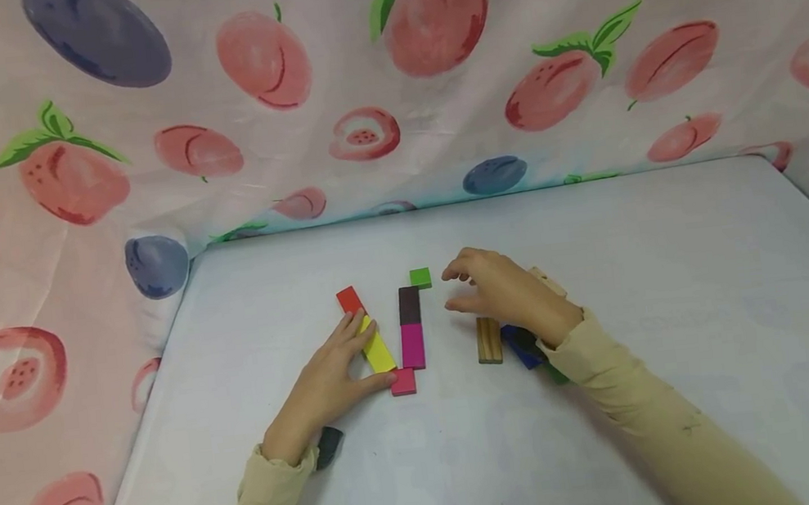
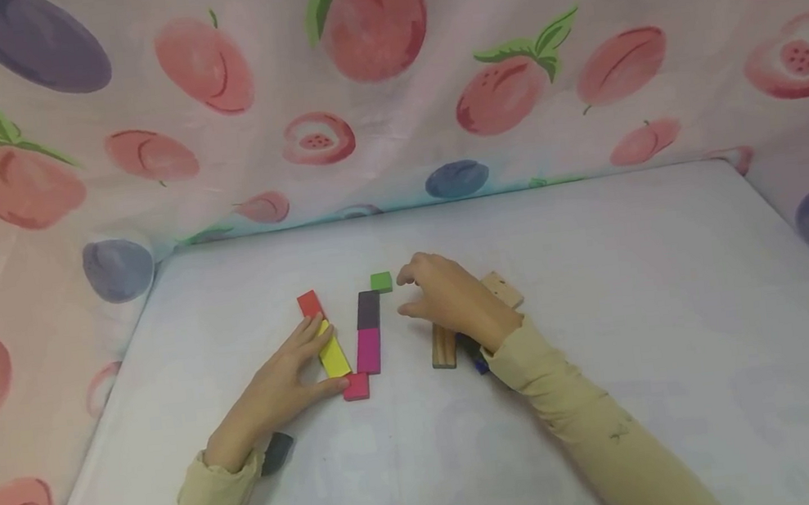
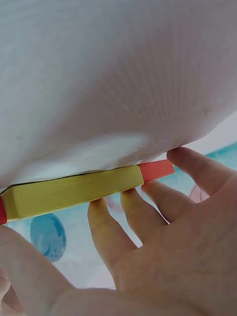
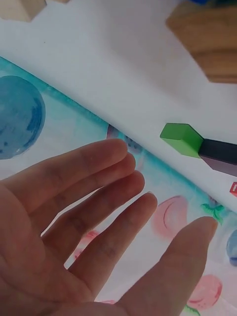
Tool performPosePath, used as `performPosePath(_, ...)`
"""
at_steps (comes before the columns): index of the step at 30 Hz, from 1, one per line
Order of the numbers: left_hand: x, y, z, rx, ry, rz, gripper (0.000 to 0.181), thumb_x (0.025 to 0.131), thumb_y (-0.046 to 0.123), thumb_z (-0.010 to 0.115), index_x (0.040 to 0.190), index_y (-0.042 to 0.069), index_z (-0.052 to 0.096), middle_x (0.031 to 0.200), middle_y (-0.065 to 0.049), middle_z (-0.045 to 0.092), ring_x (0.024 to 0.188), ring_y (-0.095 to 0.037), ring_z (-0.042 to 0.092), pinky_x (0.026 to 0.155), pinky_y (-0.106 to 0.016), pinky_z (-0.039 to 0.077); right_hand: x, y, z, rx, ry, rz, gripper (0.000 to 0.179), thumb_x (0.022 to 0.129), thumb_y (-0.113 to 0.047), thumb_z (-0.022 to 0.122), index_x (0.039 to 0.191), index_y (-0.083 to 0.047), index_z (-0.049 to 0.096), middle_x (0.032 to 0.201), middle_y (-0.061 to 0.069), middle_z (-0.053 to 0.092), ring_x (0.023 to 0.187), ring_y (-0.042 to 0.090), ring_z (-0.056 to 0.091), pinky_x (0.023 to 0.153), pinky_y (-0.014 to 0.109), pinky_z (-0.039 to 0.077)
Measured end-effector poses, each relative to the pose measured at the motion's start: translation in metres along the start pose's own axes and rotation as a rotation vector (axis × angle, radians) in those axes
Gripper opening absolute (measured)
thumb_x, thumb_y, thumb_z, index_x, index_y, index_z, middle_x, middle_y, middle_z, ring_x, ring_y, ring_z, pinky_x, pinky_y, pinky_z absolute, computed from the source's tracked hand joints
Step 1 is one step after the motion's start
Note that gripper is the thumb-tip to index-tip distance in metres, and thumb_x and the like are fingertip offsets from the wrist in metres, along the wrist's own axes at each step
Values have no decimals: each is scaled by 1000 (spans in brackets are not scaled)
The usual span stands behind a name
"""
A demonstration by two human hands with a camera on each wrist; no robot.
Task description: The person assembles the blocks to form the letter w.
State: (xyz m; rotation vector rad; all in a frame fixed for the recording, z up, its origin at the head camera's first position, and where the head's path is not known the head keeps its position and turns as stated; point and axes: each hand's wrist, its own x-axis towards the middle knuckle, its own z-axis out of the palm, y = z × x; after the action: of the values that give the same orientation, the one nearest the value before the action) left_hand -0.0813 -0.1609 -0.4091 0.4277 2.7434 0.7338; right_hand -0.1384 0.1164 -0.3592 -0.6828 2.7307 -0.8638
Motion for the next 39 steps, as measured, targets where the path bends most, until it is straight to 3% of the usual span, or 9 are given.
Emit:
performPosePath(14, -1, 2, 0, -20, 4, 8, 86, 81, 47, 79, 151, 12, 43, 165, -4, 22, 154, -26, 13, 116, -55, 32, -29, 11, 1, -31, -28, 8, 40, 88, -20, 77, 120, 2, 67, 119, 15, 65, 104, 31, 65, 90, 42, 55)
performPosePath(25, -1, 0, 0, -18, 3, 11, 86, 81, 48, 78, 151, 13, 42, 166, -3, 20, 154, -25, 12, 116, -56, 31, -37, 21, 7, -88, -51, -31, 44, 86, -21, 79, 119, 4, 66, 117, 16, 65, 108, 30, 63, 94, 45, 53)
performPosePath(30, 0, 0, 0, -19, 2, 12, 86, 82, 47, 78, 151, 13, 42, 166, -3, 20, 154, -26, 12, 116, -56, 32, -41, 23, 11, -77, -76, -11, 49, 85, -23, 80, 122, 4, 65, 121, 16, 64, 113, 30, 60, 97, 46, 52)
performPosePath(39, -1, 0, -1, -18, -6, 0, 86, 81, 47, 79, 151, 13, 42, 166, -2, 20, 154, -24, 11, 116, -55, 31, -45, 27, 13, -58, -119, -16, 47, 80, -21, 84, 119, 1, 68, 116, 12, 64, 104, 24, 61, 89, 39, 55)
